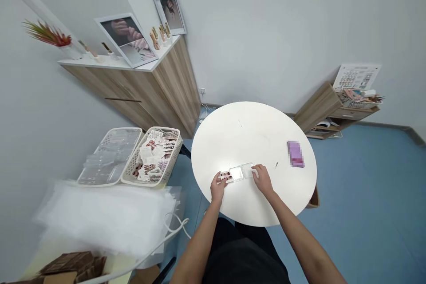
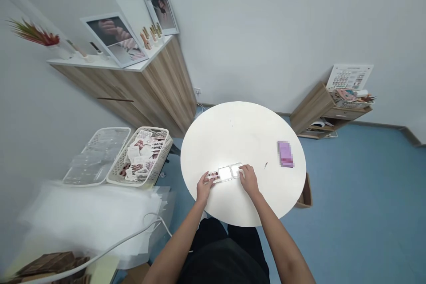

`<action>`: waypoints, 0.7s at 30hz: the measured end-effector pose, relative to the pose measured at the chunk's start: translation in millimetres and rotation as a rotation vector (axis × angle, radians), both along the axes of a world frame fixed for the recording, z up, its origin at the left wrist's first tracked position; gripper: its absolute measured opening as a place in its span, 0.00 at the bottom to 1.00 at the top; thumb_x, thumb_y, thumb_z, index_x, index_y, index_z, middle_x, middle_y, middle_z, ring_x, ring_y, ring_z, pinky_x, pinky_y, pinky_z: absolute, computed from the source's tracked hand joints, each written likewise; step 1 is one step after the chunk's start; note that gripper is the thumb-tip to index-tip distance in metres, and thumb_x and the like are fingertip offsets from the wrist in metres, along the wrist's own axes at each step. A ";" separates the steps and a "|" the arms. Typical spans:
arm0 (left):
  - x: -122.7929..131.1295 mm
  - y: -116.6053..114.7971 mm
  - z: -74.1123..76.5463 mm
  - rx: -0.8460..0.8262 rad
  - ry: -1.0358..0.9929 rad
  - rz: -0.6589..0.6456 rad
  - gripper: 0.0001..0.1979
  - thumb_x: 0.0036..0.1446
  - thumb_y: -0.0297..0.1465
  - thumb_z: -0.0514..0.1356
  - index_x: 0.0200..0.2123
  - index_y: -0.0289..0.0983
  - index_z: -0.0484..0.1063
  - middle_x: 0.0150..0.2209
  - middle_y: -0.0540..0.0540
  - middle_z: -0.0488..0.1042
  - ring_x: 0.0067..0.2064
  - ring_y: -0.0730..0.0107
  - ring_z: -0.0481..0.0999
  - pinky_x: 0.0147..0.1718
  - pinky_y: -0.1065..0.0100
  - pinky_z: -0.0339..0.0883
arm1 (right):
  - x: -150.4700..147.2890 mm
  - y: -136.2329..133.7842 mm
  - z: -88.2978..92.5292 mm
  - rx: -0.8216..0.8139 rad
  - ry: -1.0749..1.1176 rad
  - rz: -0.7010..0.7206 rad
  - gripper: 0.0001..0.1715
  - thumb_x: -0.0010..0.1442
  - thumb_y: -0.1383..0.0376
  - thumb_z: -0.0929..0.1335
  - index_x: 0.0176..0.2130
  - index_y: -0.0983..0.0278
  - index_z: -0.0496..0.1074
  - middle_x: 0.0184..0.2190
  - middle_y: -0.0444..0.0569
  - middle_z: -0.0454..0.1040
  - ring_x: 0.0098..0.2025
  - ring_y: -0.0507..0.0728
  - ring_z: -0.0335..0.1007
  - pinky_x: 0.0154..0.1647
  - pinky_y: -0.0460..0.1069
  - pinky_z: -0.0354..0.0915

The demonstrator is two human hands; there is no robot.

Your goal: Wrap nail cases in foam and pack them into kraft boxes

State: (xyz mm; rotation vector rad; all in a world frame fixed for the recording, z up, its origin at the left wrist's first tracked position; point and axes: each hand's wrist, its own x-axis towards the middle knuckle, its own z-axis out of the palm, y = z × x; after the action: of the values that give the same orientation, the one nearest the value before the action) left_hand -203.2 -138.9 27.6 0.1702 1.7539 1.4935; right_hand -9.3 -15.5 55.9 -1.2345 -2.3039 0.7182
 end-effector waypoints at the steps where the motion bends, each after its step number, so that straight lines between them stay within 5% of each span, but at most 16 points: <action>1: 5.2 3.8 -3.4 -0.002 0.015 -0.010 0.26 0.51 0.29 0.68 0.54 0.36 0.70 0.35 0.48 0.71 0.37 0.68 0.78 0.40 0.62 0.77 | 5.6 2.4 -6.0 -0.033 -0.002 -0.031 0.16 0.63 0.66 0.59 0.47 0.59 0.69 0.44 0.51 0.70 0.47 0.60 0.64 0.44 0.55 0.66; 10: 24.2 34.8 -8.3 -0.239 0.476 -0.279 0.25 0.55 0.32 0.60 0.58 0.37 0.68 0.28 0.51 0.71 0.32 0.68 0.74 0.38 0.66 0.69 | 24.1 15.3 -41.5 -0.194 -0.035 -0.145 0.18 0.57 0.67 0.60 0.47 0.60 0.69 0.46 0.51 0.70 0.50 0.61 0.65 0.48 0.55 0.66; 21: 34.2 31.2 -5.1 -0.430 0.633 -0.447 0.26 0.62 0.35 0.54 0.62 0.37 0.60 0.28 0.49 0.71 0.34 0.61 0.73 0.38 0.66 0.63 | 12.4 17.9 -58.0 -0.215 0.064 -0.173 0.18 0.53 0.66 0.61 0.44 0.61 0.70 0.32 0.47 0.72 0.28 0.56 0.70 0.27 0.50 0.66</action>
State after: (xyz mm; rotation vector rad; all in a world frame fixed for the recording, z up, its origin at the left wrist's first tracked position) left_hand -169.1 -107.7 22.5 0.8211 2.2882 0.7506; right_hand 3.1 2.4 -2.1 -1.4619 -2.0796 0.9473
